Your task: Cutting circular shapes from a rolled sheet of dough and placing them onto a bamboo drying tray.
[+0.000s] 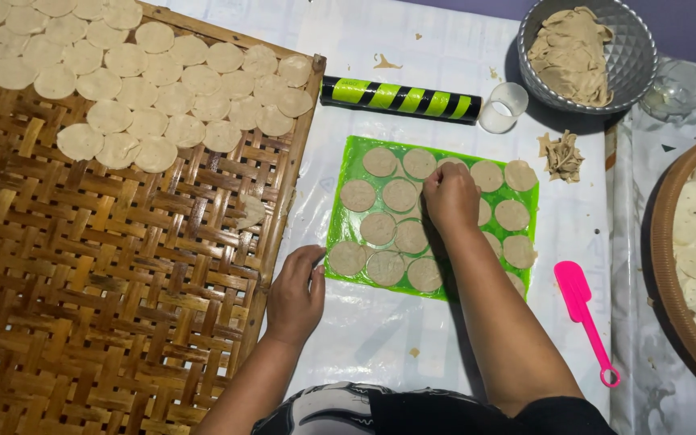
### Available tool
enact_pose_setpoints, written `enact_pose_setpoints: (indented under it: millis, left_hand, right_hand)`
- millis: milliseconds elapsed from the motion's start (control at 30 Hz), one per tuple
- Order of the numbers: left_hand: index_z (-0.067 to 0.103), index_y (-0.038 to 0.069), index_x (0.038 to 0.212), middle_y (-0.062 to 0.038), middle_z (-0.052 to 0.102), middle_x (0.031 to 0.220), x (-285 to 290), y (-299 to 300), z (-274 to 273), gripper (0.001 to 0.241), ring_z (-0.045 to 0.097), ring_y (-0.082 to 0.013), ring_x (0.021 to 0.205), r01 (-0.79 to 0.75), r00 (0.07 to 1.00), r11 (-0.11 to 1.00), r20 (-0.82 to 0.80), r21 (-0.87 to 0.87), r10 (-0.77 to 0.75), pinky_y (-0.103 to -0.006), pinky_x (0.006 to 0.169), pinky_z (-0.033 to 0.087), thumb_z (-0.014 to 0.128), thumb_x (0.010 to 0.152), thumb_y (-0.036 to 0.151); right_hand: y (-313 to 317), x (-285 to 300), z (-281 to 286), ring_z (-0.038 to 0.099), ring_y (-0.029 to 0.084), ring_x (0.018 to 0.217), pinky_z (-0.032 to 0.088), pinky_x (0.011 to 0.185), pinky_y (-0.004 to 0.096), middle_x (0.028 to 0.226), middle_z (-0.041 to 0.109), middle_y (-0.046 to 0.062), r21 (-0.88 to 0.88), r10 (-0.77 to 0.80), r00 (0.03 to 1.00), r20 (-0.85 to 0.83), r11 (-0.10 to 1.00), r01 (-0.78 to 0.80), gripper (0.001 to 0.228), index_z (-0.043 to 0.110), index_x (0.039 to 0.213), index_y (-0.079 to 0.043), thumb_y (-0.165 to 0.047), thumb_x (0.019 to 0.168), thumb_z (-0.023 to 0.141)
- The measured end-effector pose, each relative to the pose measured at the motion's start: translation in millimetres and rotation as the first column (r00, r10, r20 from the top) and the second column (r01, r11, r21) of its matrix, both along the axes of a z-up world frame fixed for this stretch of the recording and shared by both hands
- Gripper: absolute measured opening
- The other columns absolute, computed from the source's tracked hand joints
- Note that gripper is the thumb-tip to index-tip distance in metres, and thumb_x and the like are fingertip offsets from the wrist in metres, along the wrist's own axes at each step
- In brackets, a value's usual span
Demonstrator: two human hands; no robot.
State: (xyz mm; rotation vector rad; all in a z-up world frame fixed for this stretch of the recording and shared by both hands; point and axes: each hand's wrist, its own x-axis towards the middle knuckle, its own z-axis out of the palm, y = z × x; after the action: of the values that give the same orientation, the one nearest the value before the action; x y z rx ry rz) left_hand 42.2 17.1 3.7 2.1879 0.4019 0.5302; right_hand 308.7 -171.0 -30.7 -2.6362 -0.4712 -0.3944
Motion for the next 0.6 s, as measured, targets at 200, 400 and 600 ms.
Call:
enact_pose_setpoints:
  millis: [200, 400, 600]
  left_hand:
    - [0.066, 0.007, 0.121, -0.014, 0.067, 0.126, -0.8, 0.5, -0.6, 0.026, 0.069, -0.0341, 0.111, 0.003, 1.0, 1.0, 0.015, -0.014, -0.003, -0.0421, 0.089, 0.057, 0.061, 0.096, 0.007]
    - [0.066, 0.007, 0.122, -0.015, 0.067, 0.126, -0.5, 0.3, -0.4, 0.027, 0.068, -0.0347, 0.112, 0.009, 1.0, 1.0, 0.02, 0.007, -0.01, -0.0429, 0.089, 0.056, 0.061, 0.095, 0.007]
    - [0.065, 0.007, 0.122, -0.014, 0.067, 0.126, -0.7, 0.3, 1.6, 0.028, 0.068, -0.0347, 0.111, 0.007, 1.0, 1.0, -0.002, -0.005, -0.007, -0.0429, 0.089, 0.056, 0.061, 0.095, 0.007]
  right_hand:
    - [-23.8, -36.9, 47.8, 0.06, 0.013, 0.069, 0.05, 0.063, 0.03, 0.077, 0.067, 0.005, 0.386, 0.27, 0.835, -0.479, 0.919, -0.076, 0.014, 0.063, 0.089, -0.003, -0.014, 0.092, 0.072]
    - [-52.5, -60.5, 71.0, 0.059, 0.005, 0.073, 0.051, 0.066, 0.024, 0.081, 0.064, -0.001, 0.507, 0.456, 0.605, -0.653, 0.857, -0.098, 0.011, 0.064, 0.098, -0.005, -0.008, 0.089, 0.069]
    - [-32.7, -36.8, 56.4, 0.061, 0.006, 0.076, 0.051, 0.07, 0.025, 0.085, 0.072, 0.002, 0.466, 0.379, 0.694, -0.612, 0.882, -0.071, 0.016, 0.073, 0.101, -0.004, -0.018, 0.1, 0.066]
